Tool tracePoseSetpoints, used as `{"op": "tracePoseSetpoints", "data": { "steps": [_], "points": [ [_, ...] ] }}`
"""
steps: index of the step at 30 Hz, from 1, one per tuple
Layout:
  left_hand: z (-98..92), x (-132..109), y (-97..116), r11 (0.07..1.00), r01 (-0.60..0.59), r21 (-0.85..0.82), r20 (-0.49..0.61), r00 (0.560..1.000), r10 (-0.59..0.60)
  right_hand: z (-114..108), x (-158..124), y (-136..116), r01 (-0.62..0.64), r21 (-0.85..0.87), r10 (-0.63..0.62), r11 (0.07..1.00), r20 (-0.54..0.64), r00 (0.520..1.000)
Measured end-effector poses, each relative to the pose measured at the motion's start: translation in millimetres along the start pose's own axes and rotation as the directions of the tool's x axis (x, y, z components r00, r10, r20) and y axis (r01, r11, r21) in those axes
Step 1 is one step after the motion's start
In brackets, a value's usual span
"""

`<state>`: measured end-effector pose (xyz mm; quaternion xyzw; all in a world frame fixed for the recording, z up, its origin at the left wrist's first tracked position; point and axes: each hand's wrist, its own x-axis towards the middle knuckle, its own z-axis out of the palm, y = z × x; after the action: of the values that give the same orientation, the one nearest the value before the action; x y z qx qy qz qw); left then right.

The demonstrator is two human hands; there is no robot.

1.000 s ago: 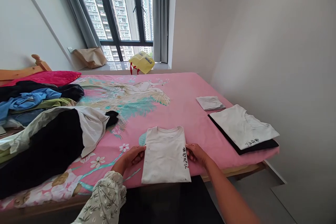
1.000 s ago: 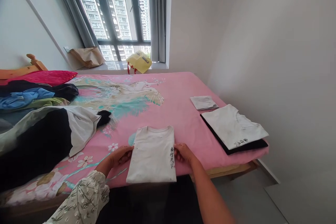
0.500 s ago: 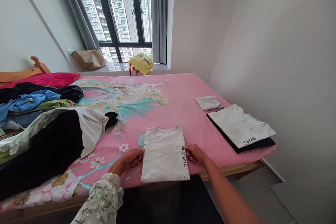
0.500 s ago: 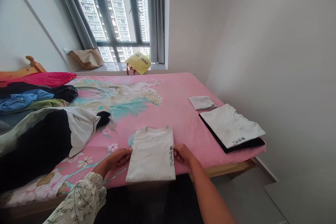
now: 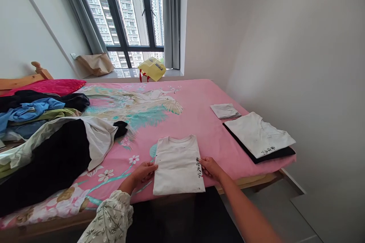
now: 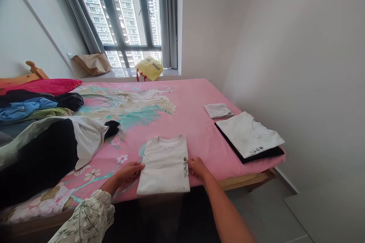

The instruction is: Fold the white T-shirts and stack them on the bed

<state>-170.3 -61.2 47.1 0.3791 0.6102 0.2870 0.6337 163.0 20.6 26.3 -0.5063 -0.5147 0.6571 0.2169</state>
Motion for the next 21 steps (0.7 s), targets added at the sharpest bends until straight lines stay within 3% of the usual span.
{"op": "tracePoseSetpoints", "data": {
  "steps": [6,13,21],
  "points": [
    [0.4,-8.0,0.3,1.000,0.027,-0.009,0.101,0.995,-0.026,-2.5,-5.6,-0.4,-0.022,0.005,0.022,1.000,0.033,0.999],
    [5.8,-11.0,-4.8,1.000,0.004,-0.024,0.043,0.999,-0.003,-2.6,-14.9,2.2,-0.025,0.007,0.024,1.000,0.046,0.999],
    [2.7,-16.0,-5.5,0.999,0.041,0.000,0.105,0.994,-0.041,-0.8,-17.4,7.2,-0.015,-0.004,0.015,1.000,0.074,0.997]
  ]
}}
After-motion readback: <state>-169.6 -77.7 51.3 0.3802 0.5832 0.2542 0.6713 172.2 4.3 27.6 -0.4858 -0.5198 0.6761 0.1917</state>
